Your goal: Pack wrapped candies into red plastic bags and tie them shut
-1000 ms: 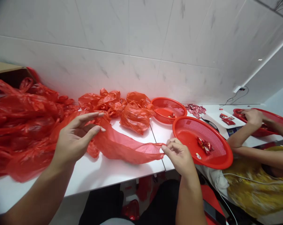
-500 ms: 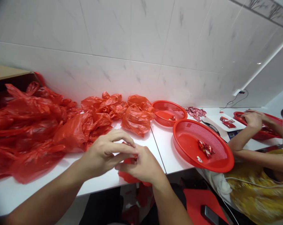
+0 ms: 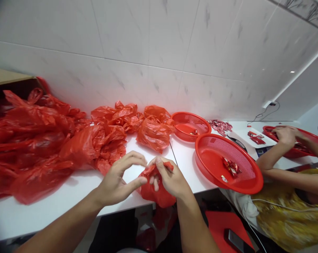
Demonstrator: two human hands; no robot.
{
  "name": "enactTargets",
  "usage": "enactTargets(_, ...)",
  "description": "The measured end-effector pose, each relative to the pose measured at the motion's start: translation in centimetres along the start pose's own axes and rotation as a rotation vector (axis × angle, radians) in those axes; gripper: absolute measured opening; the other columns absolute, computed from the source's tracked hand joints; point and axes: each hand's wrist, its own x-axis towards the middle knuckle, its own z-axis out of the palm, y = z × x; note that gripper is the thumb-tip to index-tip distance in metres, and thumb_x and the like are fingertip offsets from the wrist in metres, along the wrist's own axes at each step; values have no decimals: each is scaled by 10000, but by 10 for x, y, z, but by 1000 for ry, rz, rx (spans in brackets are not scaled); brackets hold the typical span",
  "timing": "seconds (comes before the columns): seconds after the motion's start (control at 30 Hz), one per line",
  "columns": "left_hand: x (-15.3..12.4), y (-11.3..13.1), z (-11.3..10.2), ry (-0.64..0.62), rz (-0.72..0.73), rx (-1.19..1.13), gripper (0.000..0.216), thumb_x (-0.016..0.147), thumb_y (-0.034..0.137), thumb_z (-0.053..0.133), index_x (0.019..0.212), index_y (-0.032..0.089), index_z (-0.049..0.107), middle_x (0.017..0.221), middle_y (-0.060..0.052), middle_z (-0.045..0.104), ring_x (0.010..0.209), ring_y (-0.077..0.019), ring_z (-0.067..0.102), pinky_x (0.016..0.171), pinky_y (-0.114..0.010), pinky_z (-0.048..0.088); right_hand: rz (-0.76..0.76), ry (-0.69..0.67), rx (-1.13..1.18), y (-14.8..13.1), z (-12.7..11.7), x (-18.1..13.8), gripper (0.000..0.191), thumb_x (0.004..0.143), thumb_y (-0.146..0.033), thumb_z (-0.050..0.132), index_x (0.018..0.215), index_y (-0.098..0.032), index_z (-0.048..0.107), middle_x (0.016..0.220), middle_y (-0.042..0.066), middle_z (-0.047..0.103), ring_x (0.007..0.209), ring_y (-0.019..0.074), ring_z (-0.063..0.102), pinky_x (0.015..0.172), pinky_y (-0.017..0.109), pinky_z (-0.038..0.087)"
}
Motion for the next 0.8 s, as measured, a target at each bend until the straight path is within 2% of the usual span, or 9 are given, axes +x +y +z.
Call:
enactTargets(0.07, -1, -5, 6, -54, -57, -105, 791, 751, 312, 906, 1457, 254, 553, 1409, -141, 635, 1267, -298, 627, 1063, -427, 531, -20, -93, -14, -3, -3, 0, 453, 1002, -612, 583, 887, -188, 693, 681, -2, 694, 456, 98, 560, 487, 218, 451)
enactTargets(0.1, 0, -8, 9, -113, -103, -154, 917, 741, 290, 906, 1542, 264, 459, 1451, -144, 612, 1288, -300, 623, 1072, -432, 532, -25, -133, -40, -5, -6, -1, 411, 985, -572, 636, 874, -183, 708, 692, 4, 702, 466, 97, 556, 491, 218, 454)
enactTargets(0.17, 0, -16, 14, -221, -196, -228, 816, 817, 230, 811, 1551, 269, 457, 1385, -122, 667, 1196, -268, 682, 1022, -410, 562, -48, -159, -124, -6, -11, -5, 313, 967, -489, 693, 926, -184, 751, 747, 21, 725, 539, 114, 601, 543, 229, 496)
enactTargets(0.27, 2, -25, 16, -233, -275, -316, 482, 863, 200, 719, 1341, 220, 658, 1238, -101, 736, 1116, -258, 708, 986, -397, 568, -175, -69, -307, -2, -18, -8, 210, 974, -378, 697, 1072, -221, 794, 935, 60, 750, 746, 163, 695, 674, 273, 565)
enactTargets(0.37, 2, -32, 15, -216, -390, -519, 461, 884, 323, 748, 1316, 183, 665, 1044, -92, 766, 1017, -261, 727, 895, -385, 587, -369, 96, -505, 12, -17, -8, 211, 962, -241, 702, 1148, -277, 795, 1019, 66, 739, 882, 194, 710, 765, 308, 576)
enactTargets(0.43, 2, -36, 17, -199, -501, -675, 480, 973, 467, 645, 1356, 178, 644, 866, -62, 761, 878, -239, 737, 827, -378, 592, -503, 197, -617, 25, -12, -6, 284, 967, -178, 685, 1198, -310, 787, 1025, 64, 726, 918, 200, 695, 793, 328, 570)
enactTargets(0.53, 2, -41, 24, -165, -566, -802, 440, 1025, 529, 533, 1211, 184, 732, 869, -66, 778, 863, -226, 741, 884, -387, 583, -658, 291, -730, 40, -3, -3, 409, 983, -147, 670, 1325, -362, 737, 1031, 65, 710, 956, 211, 659, 821, 358, 562)
enactTargets(0.67, 2, -44, 24, -152, -509, -600, 320, 946, 465, 673, 935, 164, 783, 963, -83, 803, 889, -229, 740, 869, -353, 574, -715, 373, -809, 49, -6, -3, 452, 987, -213, 694, 1398, -400, 684, 1037, 67, 697, 957, 230, 626, 822, 397, 561)
enactTargets(0.8, -7, -53, -1, 58, -408, -21, 271, 960, 435, 652, 947, 204, 794, 950, -62, 817, 876, -227, 734, 815, -325, 560, -626, 464, -866, 66, -26, -17, 303, 1021, -265, 612, 1279, -310, 765, 1116, 99, 694, 1002, 251, 627, 836, 425, 566)
